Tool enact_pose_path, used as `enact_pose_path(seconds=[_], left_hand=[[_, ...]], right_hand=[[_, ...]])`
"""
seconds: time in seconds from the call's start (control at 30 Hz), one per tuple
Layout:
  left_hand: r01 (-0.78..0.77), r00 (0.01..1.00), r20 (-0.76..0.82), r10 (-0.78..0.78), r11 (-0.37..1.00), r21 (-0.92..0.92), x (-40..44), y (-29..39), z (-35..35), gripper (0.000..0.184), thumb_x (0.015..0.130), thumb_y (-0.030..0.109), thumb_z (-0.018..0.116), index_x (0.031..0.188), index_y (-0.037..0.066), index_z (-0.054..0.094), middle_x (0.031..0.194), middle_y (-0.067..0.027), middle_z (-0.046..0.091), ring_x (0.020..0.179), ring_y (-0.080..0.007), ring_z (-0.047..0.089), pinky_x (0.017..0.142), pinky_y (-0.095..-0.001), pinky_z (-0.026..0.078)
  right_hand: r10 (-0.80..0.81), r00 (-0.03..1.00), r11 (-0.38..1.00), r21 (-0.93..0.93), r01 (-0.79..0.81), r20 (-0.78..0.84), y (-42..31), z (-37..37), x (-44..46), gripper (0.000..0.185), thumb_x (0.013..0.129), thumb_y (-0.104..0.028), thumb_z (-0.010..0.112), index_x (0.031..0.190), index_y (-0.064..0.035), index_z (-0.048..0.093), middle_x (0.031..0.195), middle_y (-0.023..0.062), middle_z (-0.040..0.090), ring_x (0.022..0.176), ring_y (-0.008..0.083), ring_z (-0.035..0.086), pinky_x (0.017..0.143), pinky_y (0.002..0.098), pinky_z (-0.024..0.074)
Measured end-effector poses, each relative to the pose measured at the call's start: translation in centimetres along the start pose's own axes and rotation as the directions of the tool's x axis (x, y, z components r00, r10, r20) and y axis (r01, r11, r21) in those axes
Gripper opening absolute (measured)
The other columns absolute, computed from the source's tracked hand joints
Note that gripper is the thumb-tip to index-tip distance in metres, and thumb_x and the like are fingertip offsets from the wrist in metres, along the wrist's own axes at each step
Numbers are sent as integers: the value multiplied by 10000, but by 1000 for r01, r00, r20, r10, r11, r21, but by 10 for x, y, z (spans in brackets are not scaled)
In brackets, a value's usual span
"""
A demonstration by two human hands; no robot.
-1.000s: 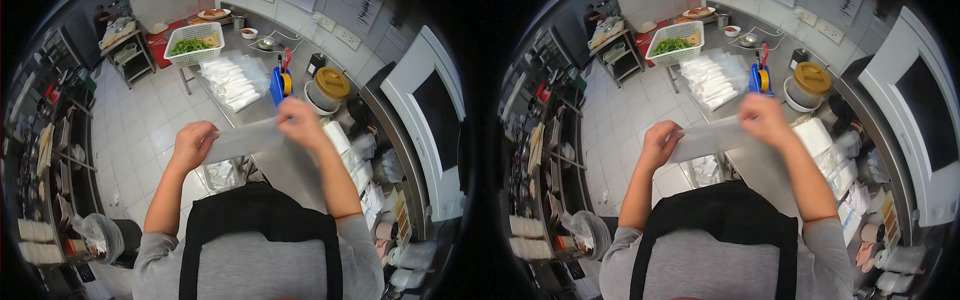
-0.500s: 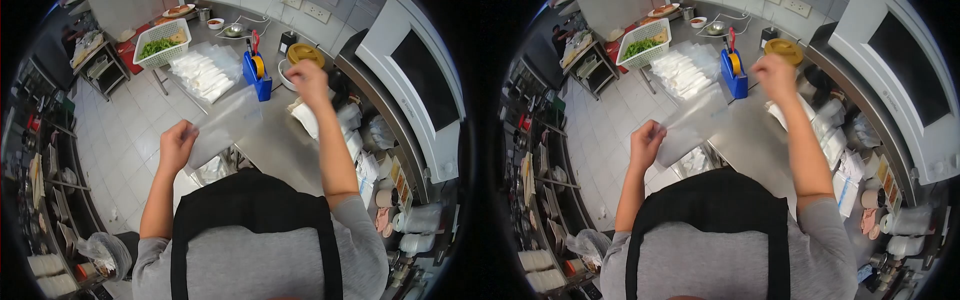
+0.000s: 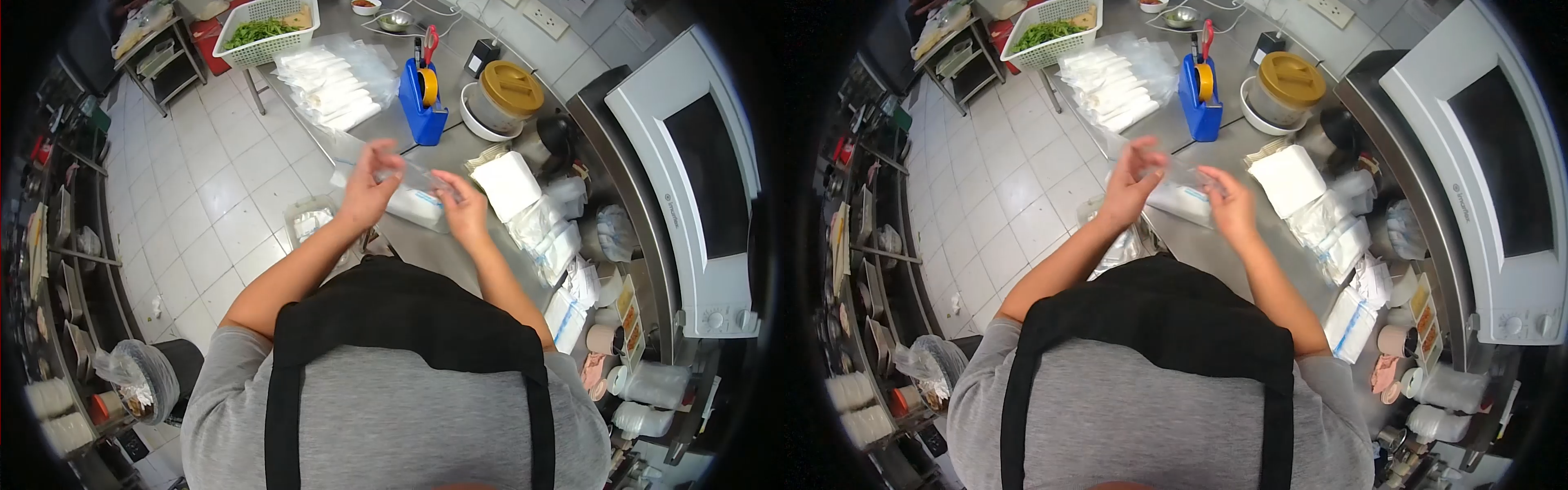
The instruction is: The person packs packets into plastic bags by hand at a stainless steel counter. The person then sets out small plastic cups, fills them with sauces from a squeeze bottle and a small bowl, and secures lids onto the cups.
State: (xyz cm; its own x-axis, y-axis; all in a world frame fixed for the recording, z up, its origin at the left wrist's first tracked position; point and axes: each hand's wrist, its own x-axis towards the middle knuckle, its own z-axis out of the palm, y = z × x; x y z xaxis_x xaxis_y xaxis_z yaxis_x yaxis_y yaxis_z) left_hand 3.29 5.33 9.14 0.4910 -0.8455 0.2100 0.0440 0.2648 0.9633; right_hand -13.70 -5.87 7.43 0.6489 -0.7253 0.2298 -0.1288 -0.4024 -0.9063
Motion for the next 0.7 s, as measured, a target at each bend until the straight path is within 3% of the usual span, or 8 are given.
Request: enact_pose_path(seconds=[0.03,0.07,0.17,0.27,0.43,0.57,0.63,0.7], left_hand=[[-228,962,-38,270,873,431,5,10,-7,545,847,53,600,1335,128,369,1189,-100,555,1038,-185,569,902,-334,451],[-362,853,49,519,522,772,14,17,-15,586,838,40,606,1360,125,354,1194,-110,560,1053,-183,567,916,-334,448],[-292,918,-16,396,704,648,49,-24,-42,515,815,11,623,1296,78,452,1118,-99,609,994,-163,587,889,-306,454],[228,950,203,-237,971,64,67,-54,-62,351,794,-9,644,1136,35,581,963,-71,661,875,-131,610,805,-264,481],[146,963,219,-157,987,67,75,-25,-40,176,796,-21,632,968,17,625,910,-60,659,838,-107,600,771,-255,477],[130,955,241,-172,975,181,83,-3,-20,136,805,-5,627,938,21,623,891,-45,647,831,-114,595,775,-248,468],[-8,961,271,-57,972,233,87,-5,-19,125,807,15,632,931,26,618,859,-30,630,816,-113,585,776,-244,459],[-79,962,272,1,957,278,82,27,-9,120,809,29,637,926,31,615,853,-19,616,794,-100,568,763,-243,451]], right_hand=[[10,1000,999,35,-11,14,5,-10,-3,393,838,35,575,1211,-89,592,1053,78,664,969,186,639,845,289,502],[13,1000,997,70,-14,25,9,-19,-3,381,841,44,565,1205,-68,592,1040,81,667,969,179,639,844,287,503],[53,998,969,239,-58,29,14,-30,-5,287,845,55,559,1120,-15,602,988,89,668,945,157,642,827,279,509],[164,984,898,422,-121,-67,30,-40,-15,183,840,62,562,1005,-9,595,926,87,658,872,151,643,789,270,514],[287,926,671,741,-10,-247,63,-82,-41,222,810,61,586,1008,-32,544,914,64,619,772,161,612,742,270,515],[154,958,776,629,34,-242,25,-80,-51,410,803,60,621,1173,-74,508,1132,57,555,918,127,565,795,259,498],[132,923,884,465,56,-361,40,-69,-46,325,827,27,627,1131,-58,548,1037,44,600,847,104,570,772,254,496],[241,897,758,650,64,-370,55,-73,-49,73,886,-49,595,953,-30,616,794,25,636,727,101,591,698,246,494]])
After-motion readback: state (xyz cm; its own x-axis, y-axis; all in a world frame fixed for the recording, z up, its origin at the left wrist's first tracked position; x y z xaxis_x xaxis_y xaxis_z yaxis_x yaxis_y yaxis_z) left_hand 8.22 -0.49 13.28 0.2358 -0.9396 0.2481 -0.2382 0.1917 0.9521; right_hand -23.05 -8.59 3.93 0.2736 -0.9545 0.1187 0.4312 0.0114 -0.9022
